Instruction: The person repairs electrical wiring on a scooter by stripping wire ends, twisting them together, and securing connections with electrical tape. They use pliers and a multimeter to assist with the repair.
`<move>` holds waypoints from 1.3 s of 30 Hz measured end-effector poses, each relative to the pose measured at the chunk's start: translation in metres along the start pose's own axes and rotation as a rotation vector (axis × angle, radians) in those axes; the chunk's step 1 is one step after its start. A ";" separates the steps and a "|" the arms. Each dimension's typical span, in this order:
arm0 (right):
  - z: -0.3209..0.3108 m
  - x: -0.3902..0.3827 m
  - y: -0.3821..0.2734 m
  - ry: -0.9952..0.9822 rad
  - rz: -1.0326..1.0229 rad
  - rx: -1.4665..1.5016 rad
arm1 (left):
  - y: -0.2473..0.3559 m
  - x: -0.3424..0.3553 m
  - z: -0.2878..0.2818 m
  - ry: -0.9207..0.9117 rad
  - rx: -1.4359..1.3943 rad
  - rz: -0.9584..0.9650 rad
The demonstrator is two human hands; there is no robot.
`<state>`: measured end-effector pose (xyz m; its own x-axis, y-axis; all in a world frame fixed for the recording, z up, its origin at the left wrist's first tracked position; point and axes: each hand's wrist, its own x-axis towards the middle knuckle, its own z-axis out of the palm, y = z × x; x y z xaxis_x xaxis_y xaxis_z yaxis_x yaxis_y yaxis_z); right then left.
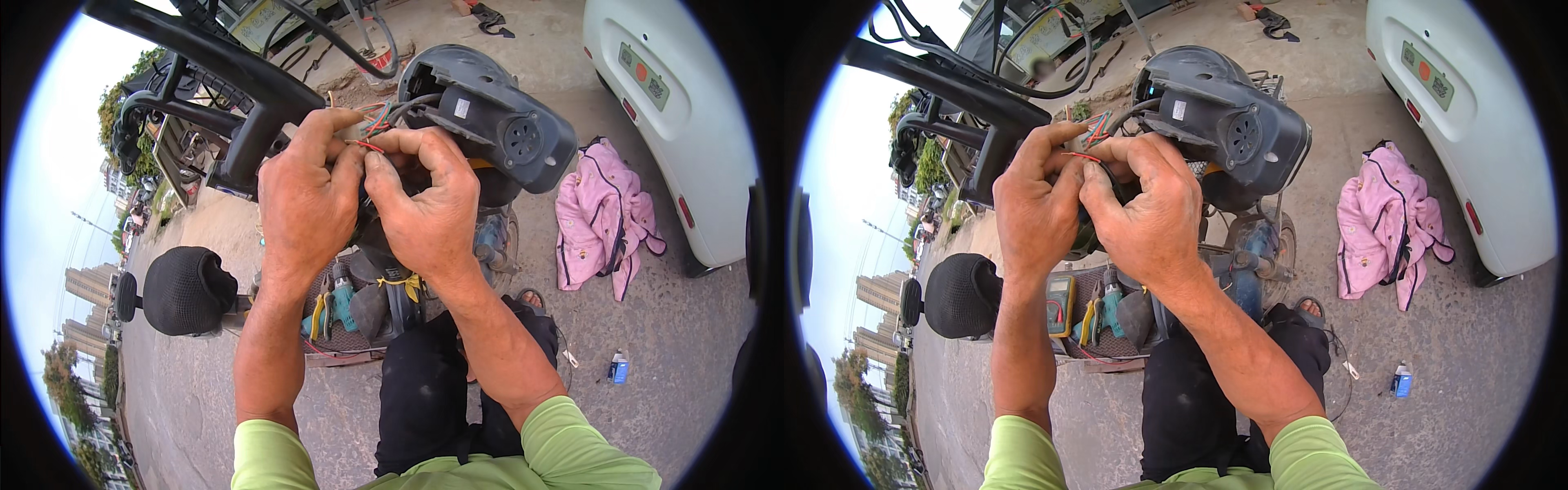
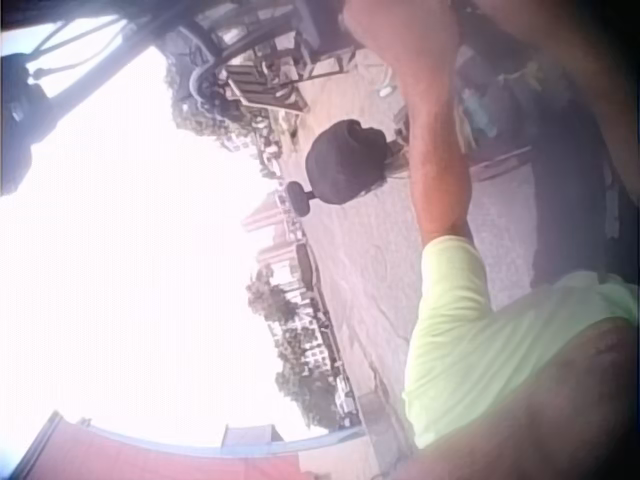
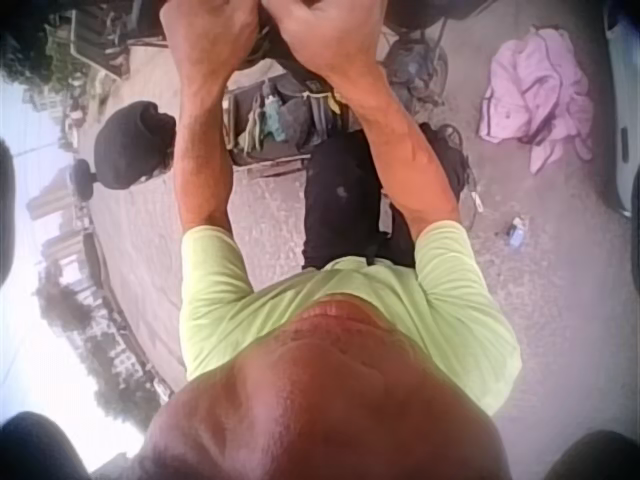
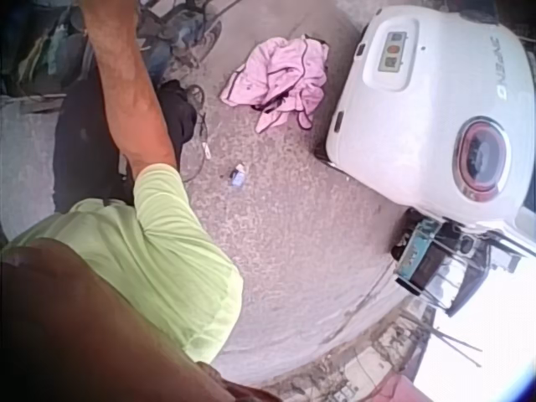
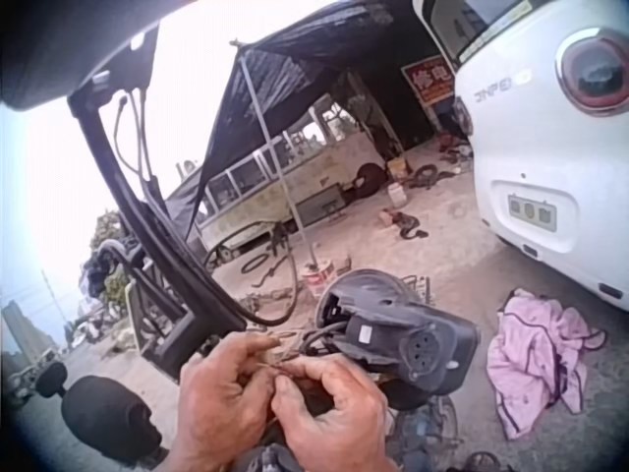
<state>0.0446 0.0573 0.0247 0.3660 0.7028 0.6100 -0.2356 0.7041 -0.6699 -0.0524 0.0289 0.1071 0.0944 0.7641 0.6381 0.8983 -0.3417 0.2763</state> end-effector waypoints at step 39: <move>0.004 -0.005 -0.001 0.004 0.268 0.322 | 0.008 -0.003 -0.003 -0.036 -0.021 -0.043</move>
<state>0.0395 0.0535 0.0233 0.2573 0.8655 0.4299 -0.5921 0.4927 -0.6377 -0.0466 0.0224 0.1091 0.0715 0.7973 0.5993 0.8925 -0.3194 0.3185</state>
